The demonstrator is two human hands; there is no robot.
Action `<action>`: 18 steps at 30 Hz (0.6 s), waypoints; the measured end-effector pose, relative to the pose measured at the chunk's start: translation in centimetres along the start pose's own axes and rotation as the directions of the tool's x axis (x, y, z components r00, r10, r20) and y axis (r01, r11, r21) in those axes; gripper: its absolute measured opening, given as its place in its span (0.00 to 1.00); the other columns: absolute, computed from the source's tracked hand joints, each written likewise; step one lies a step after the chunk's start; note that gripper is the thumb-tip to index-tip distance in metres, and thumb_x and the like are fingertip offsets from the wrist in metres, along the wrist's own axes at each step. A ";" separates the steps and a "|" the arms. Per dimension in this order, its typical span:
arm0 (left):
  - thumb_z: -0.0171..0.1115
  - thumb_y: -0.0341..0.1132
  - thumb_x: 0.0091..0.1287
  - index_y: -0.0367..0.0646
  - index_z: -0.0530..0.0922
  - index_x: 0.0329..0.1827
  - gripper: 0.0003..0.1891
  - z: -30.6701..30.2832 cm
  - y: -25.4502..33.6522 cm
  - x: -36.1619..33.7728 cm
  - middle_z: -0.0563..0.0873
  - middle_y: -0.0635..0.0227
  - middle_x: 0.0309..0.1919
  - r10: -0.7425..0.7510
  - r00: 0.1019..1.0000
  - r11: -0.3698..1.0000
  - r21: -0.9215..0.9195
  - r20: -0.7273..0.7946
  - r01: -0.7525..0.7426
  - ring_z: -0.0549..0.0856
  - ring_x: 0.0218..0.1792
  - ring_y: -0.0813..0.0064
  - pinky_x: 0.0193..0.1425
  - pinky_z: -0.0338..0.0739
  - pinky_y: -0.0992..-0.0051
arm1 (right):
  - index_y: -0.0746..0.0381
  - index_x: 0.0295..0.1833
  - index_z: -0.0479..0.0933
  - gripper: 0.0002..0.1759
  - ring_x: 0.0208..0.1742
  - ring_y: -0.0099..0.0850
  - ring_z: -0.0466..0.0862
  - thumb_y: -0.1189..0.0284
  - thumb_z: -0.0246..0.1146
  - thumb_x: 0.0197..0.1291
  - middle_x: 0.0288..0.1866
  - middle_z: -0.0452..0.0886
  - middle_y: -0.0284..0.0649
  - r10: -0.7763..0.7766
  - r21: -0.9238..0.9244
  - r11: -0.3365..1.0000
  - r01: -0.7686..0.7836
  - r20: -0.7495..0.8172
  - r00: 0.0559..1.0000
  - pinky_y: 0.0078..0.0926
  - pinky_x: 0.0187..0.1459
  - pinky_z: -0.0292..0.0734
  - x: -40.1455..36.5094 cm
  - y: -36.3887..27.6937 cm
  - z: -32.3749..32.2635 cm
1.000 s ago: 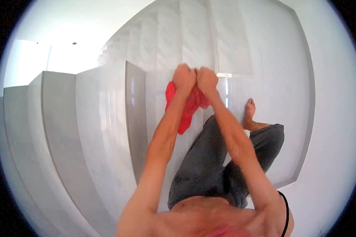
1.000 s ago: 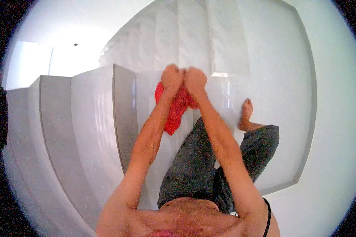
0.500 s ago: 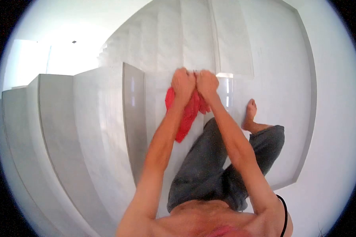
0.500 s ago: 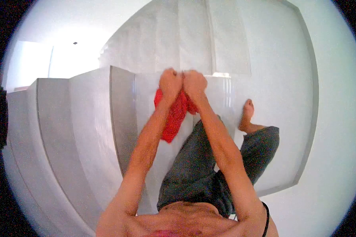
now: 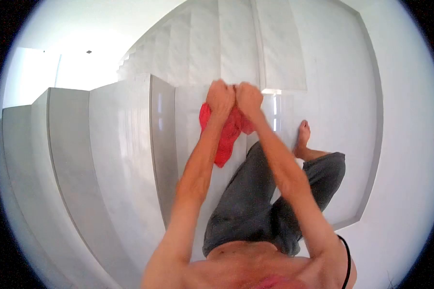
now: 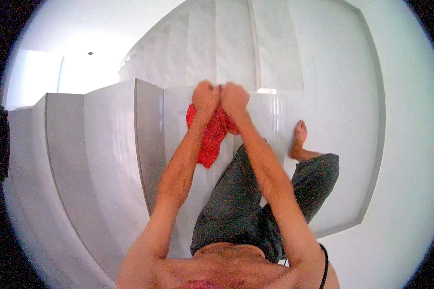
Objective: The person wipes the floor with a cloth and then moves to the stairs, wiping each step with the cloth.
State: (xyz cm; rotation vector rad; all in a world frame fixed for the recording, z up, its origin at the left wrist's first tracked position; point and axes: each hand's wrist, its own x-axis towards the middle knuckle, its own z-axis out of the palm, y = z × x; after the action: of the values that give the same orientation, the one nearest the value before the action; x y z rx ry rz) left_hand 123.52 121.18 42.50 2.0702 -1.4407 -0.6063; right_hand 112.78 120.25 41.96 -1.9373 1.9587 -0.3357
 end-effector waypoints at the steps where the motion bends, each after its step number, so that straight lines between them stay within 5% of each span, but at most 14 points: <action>1: 0.65 0.39 0.66 0.36 0.81 0.35 0.12 -0.1 -0.5 -0.9 0.85 0.49 0.41 0.005 1.000 1.000 -0.007 0.003 -0.005 0.85 0.44 0.44 0.48 0.79 0.49 | 0.62 0.35 0.85 0.20 0.40 0.54 0.89 0.58 0.60 0.70 0.36 0.88 0.52 -0.001 0.006 1.000 0.001 -0.032 0.999 0.55 0.41 0.83 -0.1 0.1 0.2; 11: 0.68 0.42 0.65 0.39 0.83 0.37 0.13 -0.9 -0.4 0.4 0.86 0.51 0.43 -0.065 0.992 0.996 0.074 0.104 0.057 0.85 0.47 0.47 0.52 0.79 0.51 | 0.64 0.35 0.86 0.24 0.40 0.56 0.88 0.55 0.57 0.71 0.35 0.88 0.54 0.052 0.032 0.998 -0.052 -0.010 0.999 0.53 0.44 0.83 -1.0 -1.3 -0.2; 18: 0.67 0.40 0.65 0.39 0.83 0.36 0.12 -0.3 -0.5 2.0 0.85 0.51 0.42 -0.024 0.998 0.999 0.032 0.054 0.022 0.85 0.45 0.46 0.51 0.79 0.50 | 0.63 0.38 0.88 0.17 0.44 0.52 0.91 0.63 0.59 0.69 0.40 0.89 0.54 0.067 -0.017 0.998 -0.066 0.093 0.993 0.50 0.44 0.86 1.1 -1.8 -0.7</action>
State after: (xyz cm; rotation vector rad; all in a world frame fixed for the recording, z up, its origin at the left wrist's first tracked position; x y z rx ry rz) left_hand 124.74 119.45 42.30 2.1125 -1.4672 -0.6575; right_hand 114.15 119.00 43.29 -1.8563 1.9645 -0.2097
